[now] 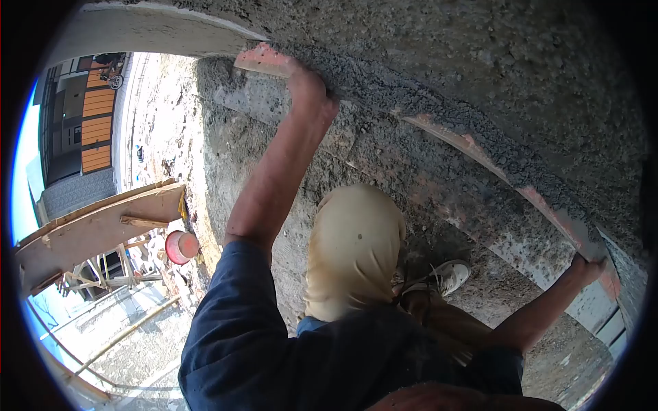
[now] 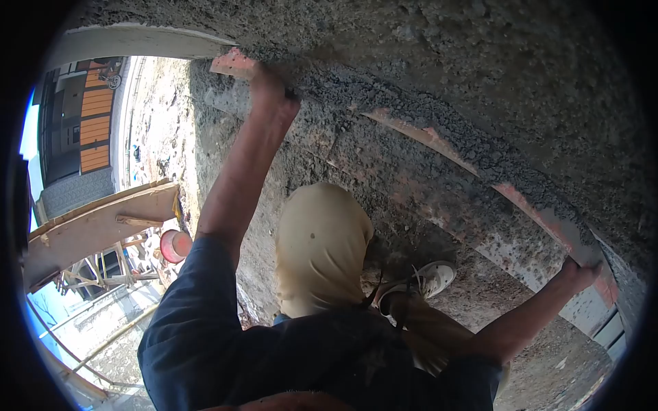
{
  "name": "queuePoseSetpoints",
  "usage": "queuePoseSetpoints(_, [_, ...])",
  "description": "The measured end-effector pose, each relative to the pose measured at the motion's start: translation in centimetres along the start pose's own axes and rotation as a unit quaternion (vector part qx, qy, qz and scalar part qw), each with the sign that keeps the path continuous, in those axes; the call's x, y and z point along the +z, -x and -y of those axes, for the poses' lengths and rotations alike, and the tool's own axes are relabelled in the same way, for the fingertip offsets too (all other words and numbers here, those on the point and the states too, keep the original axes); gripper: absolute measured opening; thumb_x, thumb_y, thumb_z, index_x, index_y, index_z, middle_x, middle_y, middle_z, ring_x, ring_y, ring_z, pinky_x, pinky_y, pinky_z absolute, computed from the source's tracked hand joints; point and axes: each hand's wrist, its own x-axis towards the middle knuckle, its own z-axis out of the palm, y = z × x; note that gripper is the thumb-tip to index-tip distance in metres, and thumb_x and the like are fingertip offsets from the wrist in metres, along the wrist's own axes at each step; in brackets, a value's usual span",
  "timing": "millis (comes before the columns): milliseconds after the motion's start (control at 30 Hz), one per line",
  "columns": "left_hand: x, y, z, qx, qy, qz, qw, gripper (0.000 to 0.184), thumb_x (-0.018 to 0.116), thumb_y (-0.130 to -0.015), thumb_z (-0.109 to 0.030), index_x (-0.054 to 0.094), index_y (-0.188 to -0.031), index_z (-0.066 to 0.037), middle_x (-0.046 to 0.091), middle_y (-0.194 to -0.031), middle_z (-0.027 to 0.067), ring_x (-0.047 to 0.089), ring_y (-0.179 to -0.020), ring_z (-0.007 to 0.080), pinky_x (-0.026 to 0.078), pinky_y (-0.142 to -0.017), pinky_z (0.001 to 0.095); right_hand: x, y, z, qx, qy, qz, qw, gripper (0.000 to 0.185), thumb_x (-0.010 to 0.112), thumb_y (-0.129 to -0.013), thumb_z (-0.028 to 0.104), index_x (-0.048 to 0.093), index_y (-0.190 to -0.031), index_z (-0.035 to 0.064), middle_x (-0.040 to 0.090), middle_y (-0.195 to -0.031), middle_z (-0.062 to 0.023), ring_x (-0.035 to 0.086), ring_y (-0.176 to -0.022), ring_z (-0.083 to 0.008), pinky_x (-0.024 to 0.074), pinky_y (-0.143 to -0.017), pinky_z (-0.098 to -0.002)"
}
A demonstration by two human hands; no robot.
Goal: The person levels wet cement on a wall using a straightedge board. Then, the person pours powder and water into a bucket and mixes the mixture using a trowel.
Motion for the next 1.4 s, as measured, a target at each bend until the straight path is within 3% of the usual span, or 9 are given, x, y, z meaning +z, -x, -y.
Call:
queuePoseSetpoints(267, [5.6,7.4,-3.2,-0.036,-0.065,-0.046,0.996,0.043,0.024,-0.103,-0.034,0.047,-0.118,-0.001,0.054,-0.097,0.0115,0.054,-0.076,0.0192,0.053,-0.066,0.0402,-1.5,-3.1,2.0,0.019,0.012,-0.008,1.0,0.048,0.038,-0.1,0.029,0.046,-0.136,-0.0023,0.049,-0.14,-0.0193,0.046,-0.13,-0.0357,0.0326,-0.113,-0.0549])
queuePoseSetpoints(533, [3.1,9.7,-3.2,-0.077,-0.061,0.104,0.99,0.04,0.046,-0.101,-0.043,0.053,-0.105,-0.004,0.055,-0.091,0.008,0.06,-0.078,0.0197,0.054,-0.067,0.0345,-5.7,-9.3,4.1,0.028,0.023,-0.015,0.999,0.045,0.041,-0.097,0.024,0.049,-0.133,-0.0018,0.052,-0.136,-0.0199,0.047,-0.129,-0.0364,0.0346,-0.112,-0.0548])
queuePoseSetpoints(733, [-3.9,4.4,0.1,-0.195,-0.12,0.056,0.972,0.037,0.049,-0.101,-0.041,0.053,-0.106,-0.005,0.059,-0.095,0.0103,0.062,-0.073,0.0214,0.054,-0.054,0.0264,-7.4,-7.7,3.6,0.102,0.217,0.024,0.971,0.038,0.046,-0.097,0.03,0.06,-0.12,0.0029,0.065,-0.117,-0.0145,0.063,-0.107,-0.0266,0.0517,-0.092,-0.0412])
queuePoseSetpoints(767, [-6.1,1.7,3.0,-0.235,-0.184,0.004,0.954,0.035,0.048,-0.101,-0.041,0.053,-0.108,-0.007,0.059,-0.095,0.0097,0.062,-0.073,0.0213,0.052,-0.052,0.0266,-10.0,-11.1,0.8,0.128,0.233,0.074,0.961,0.039,0.053,-0.094,0.039,0.063,-0.111,0.0062,0.067,-0.1,-0.0097,0.065,-0.087,-0.0193,0.054,-0.07,-0.0338])
queuePoseSetpoints(867, [-12.0,-1.7,9.6,-0.283,-0.163,-0.106,0.939,0.031,0.045,-0.101,-0.039,0.053,-0.114,-0.013,0.06,-0.097,0.0075,0.06,-0.069,0.0196,0.046,-0.044,0.0273,-6.4,-5.3,-3.6,0.108,0.46,-0.064,0.879,0.053,0.064,-0.083,0.055,0.064,-0.101,0.0042,0.061,-0.088,-0.0085,0.056,-0.064,-0.0211,0.038,-0.046,-0.0358])
queuePoseSetpoints(933, [-15.8,-3.5,9.1,-0.289,-0.169,0.077,0.939,0.038,0.043,-0.101,-0.042,0.053,-0.12,-0.011,0.06,-0.108,0.0072,0.059,-0.084,0.0184,0.048,-0.055,0.0304,-6.1,-2.0,-4.7,0.072,0.392,-0.091,0.912,0.056,0.067,-0.083,0.053,0.062,-0.104,0.0016,0.059,-0.085,-0.0082,0.054,-0.063,-0.0205,0.0376,-0.047,-0.038])
queuePoseSetpoints(1033, [-13.5,-4.4,5.9,-0.26,-0.025,0.077,0.962,0.039,0.037,-0.101,-0.041,0.053,-0.122,-0.012,0.061,-0.115,0.0098,0.056,-0.116,0.0287,0.048,-0.097,0.0404,-5.2,3.3,-6.3,0.064,0.203,-0.054,0.976,0.069,0.07,-0.082,0.053,0.054,-0.125,0.0006,0.055,-0.117,-0.0133,0.057,-0.096,-0.0264,0.0495,-0.072,-0.0428])
queuePoseSetpoints(1233, [-9.0,-9.6,1.8,-0.137,0.006,0.004,0.991,0.064,0.044,-0.091,-0.053,0.042,-0.136,-0.008,0.046,-0.137,0.0149,0.047,-0.127,0.0345,0.042,-0.107,0.0525,-2.7,6.7,-13.5,0.151,-0.057,0.003,0.987,0.04,0.064,-0.086,0.044,0.058,-0.109,0.0114,0.06,-0.095,-0.0031,0.059,-0.085,-0.0176,0.0468,-0.055,-0.0332])
queuePoseSetpoints(1400, [-7.4,-9.8,-1.3,-0.07,-0.004,-0.03,0.997,0.051,0.039,-0.094,-0.045,0.049,-0.126,-0.006,0.055,-0.126,0.0165,0.054,-0.12,0.0352,0.043,-0.106,0.0523,1.5,9.5,-14.5,0.093,-0.082,-0.007,0.992,0.04,0.064,-0.087,0.038,0.053,-0.113,0.0099,0.058,-0.098,-0.0036,0.058,-0.09,-0.0168,0.0475,-0.069,-0.0339])
